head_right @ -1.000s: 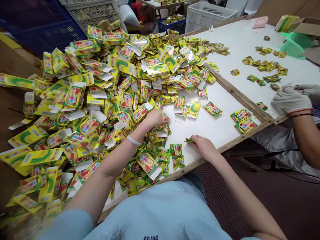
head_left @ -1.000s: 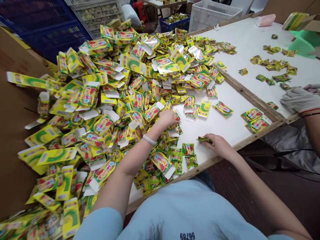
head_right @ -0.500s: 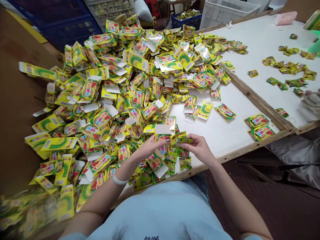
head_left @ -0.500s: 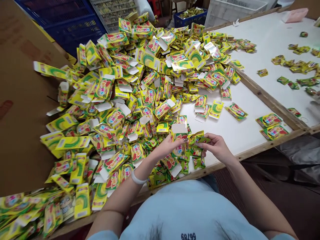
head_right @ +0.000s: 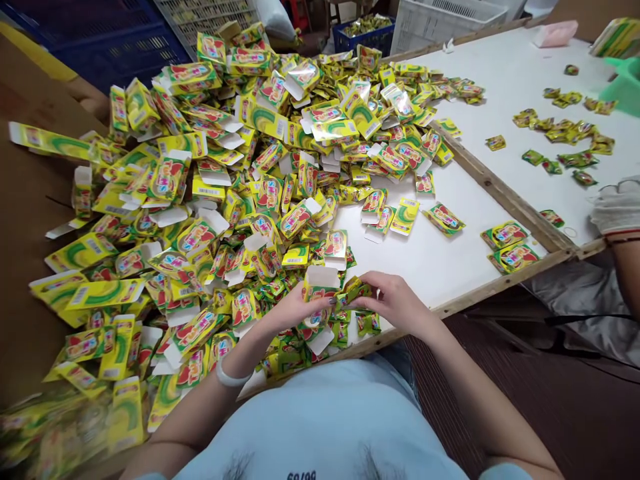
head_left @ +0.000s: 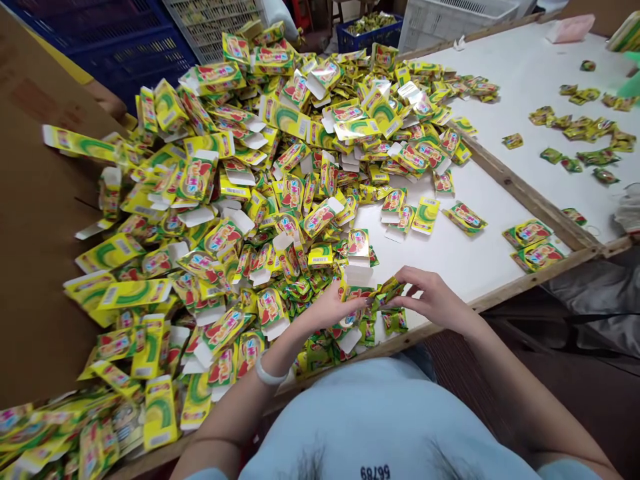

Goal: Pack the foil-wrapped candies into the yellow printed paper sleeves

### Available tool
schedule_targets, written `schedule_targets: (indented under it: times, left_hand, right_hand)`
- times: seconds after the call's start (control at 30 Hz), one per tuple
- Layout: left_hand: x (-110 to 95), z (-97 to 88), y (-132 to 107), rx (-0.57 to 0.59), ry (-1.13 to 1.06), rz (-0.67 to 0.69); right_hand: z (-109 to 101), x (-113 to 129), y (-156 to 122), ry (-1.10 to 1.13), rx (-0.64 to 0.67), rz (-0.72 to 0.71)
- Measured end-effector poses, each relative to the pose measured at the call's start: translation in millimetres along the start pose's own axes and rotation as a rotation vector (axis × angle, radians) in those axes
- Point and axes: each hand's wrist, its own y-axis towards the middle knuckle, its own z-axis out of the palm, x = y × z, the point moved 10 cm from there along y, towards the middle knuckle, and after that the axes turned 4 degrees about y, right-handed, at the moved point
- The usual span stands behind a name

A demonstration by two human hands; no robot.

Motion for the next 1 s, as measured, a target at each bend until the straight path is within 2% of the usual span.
schedule_targets:
  times: [0.1, 0.17, 0.23, 0.33, 0.4, 0.5, 0.6, 0.7, 0.77, 0.83, 0.9, 1.0]
  left_hand:
    - [5, 5.5, -5, 0.070, -0.045, -0.037]
    - [9, 9.6, -8, 0.110, -0.079, -0.053]
    - [13, 12.6, -12, 0.126, -0.093, -0.064]
    - [16, 17.6, -16, 0.118, -0.091, -0.117]
    - [15, 25.2, -18, 0.141, -0.109, -0.153]
    - [13, 34.7, -23, 0.173, -0.104, -0.176]
    - [8, 39.7, -25, 0.197, 0.006, -0.138]
    - [5, 41.2, -24, 0.187, 0.140, -0.095]
    - [2, 40.5, -24, 0.164, 0.163, -0.105]
    - [-2, 41.8, -28, 0.163, 0.110, -0.122]
    - [-5, 48.2, -35, 0.209, 0.017, -0.150]
    - [-2, 59.2, -45, 0.289, 0.006, -0.185]
  right_hand:
    - [15, -7, -2, 0.212, 0.121, 0.074]
    - [23, -12, -5, 0.380, 0.148, 0.140]
    - [21, -14, -6, 0.478, 0.089, 0.157]
    - [5, -13, -4, 0.567, -0.066, 0.120]
    - [3, -7, 1, 0.595, -0.082, 0.091]
    - [14, 7, 9, 0.502, 0.059, 0.080]
    - [27, 16, 11, 0.264, 0.213, 0.084]
    - [32, 28, 12, -0.071, 0.259, 0.004]
    - [32, 45, 14, -0.234, 0.260, -0.085]
    - [33, 63, 13, -0.231, 0.295, -0.153]
    - [32, 73, 9, -0.100, 0.332, -0.146]
    - [33, 60, 2, -0.020, 0.338, -0.052]
